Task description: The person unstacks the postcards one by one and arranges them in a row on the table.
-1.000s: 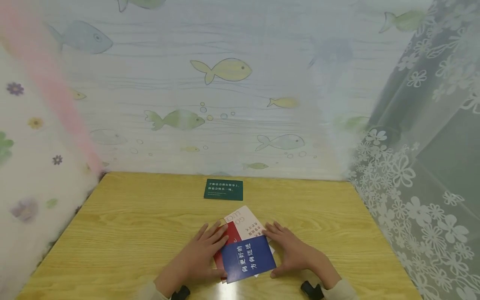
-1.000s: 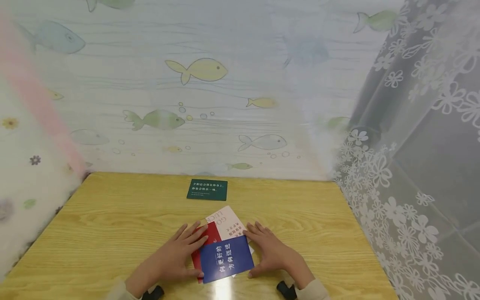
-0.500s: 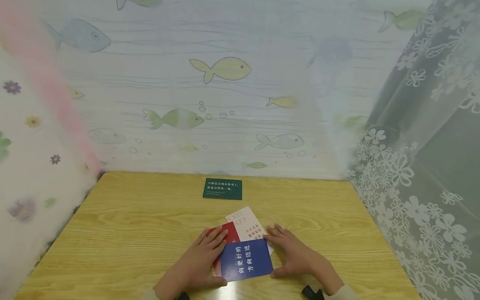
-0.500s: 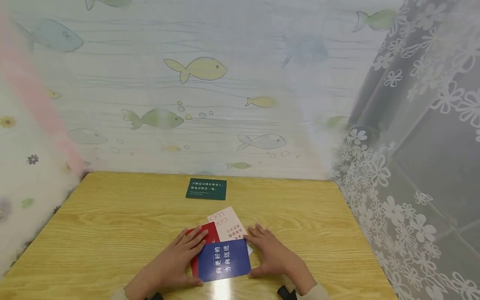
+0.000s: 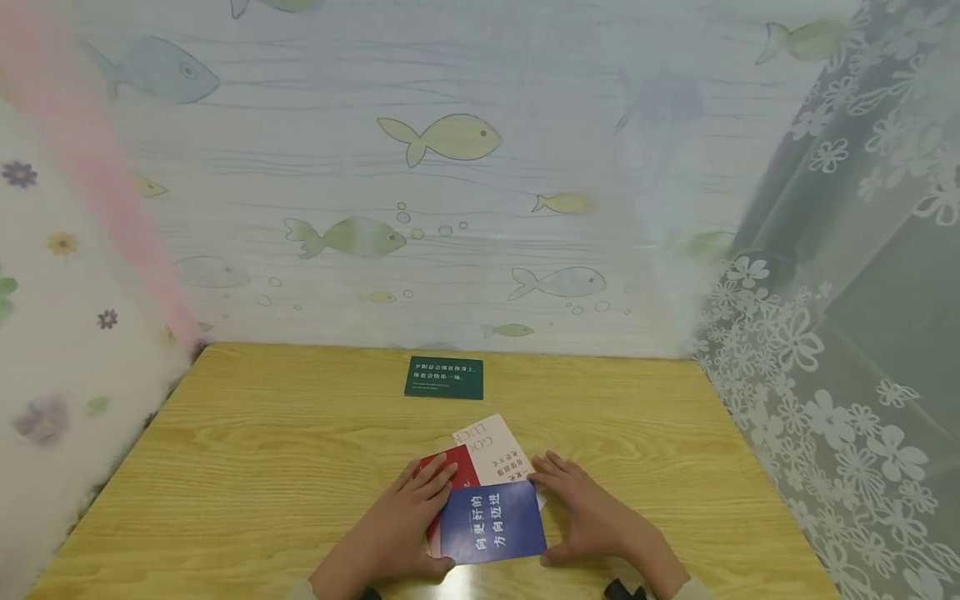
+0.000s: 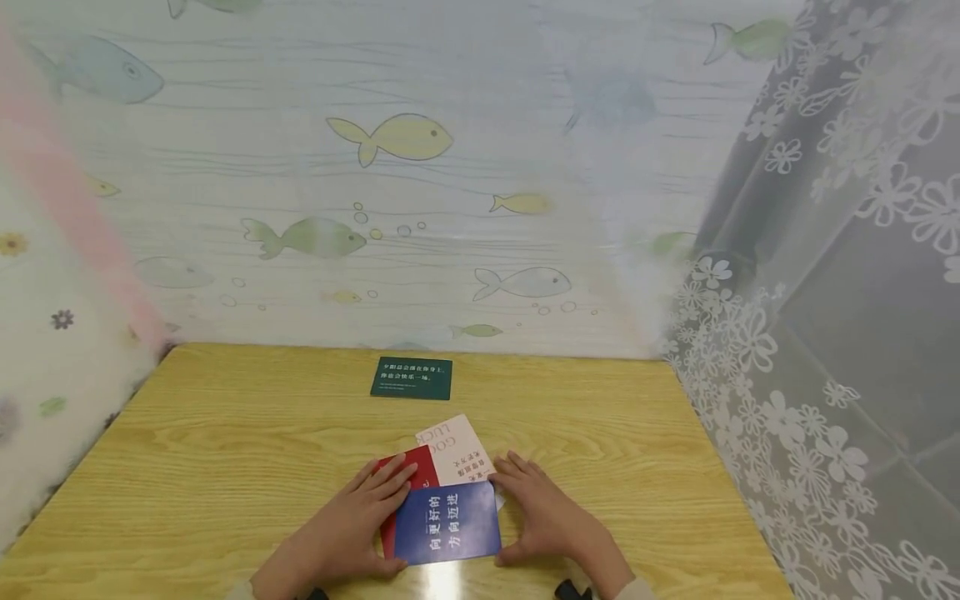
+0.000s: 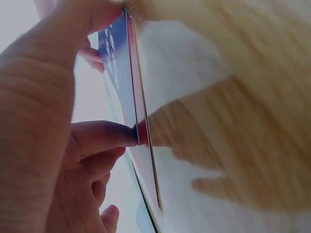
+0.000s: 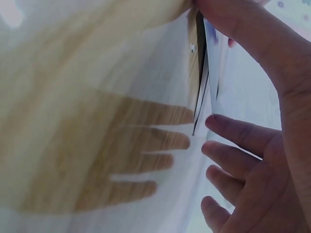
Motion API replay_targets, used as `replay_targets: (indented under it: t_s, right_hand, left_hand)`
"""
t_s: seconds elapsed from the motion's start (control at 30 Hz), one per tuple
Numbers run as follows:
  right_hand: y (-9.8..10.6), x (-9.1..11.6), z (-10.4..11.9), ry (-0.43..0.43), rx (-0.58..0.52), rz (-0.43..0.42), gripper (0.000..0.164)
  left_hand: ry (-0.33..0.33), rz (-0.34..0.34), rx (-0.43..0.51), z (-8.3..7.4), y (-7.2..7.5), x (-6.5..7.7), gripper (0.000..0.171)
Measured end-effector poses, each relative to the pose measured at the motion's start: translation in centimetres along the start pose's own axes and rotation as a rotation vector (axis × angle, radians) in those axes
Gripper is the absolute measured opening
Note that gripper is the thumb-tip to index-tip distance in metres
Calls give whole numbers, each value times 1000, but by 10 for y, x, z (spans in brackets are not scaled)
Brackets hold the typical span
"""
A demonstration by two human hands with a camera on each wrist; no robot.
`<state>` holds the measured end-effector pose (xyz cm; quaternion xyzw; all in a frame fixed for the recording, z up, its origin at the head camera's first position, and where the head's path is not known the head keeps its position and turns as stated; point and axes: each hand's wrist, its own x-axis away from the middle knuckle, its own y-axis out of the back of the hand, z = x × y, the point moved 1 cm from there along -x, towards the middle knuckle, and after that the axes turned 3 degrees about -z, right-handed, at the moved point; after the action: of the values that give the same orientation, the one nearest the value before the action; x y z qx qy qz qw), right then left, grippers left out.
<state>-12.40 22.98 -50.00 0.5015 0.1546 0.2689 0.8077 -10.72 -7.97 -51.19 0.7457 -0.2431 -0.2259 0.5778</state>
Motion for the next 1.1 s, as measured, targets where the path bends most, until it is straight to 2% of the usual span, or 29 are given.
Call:
replay_targets:
  t_s: [0.17,0.37,0.5,0.6,0.7,0.93,1.1]
  right_hand:
    - [-1,1,2,7,0,-21,101]
    - [-3,3,1,58,71,-82,100]
    - [-3,6,1,57,114,-117,102]
    - [-2,8,2,42,104,-139,105]
    - [-1,9,3,54,80,-169,106]
    - [-1,10,3,147,69,-276,107]
    - [1,11,4,142,70,-296,106]
  left_hand:
    - [-15,0,-63,-1,-2,-2,91]
    - [-22,-36,-107,-2,-2,0,89]
    - [17,5,-30,0,0,2,92]
    - [60,52,79,5,1,4,97]
    - [75,64,145,10,0,6,103]
    - [70,46,166,15,4,6,109]
    - [64,3,185,16,8,8,105]
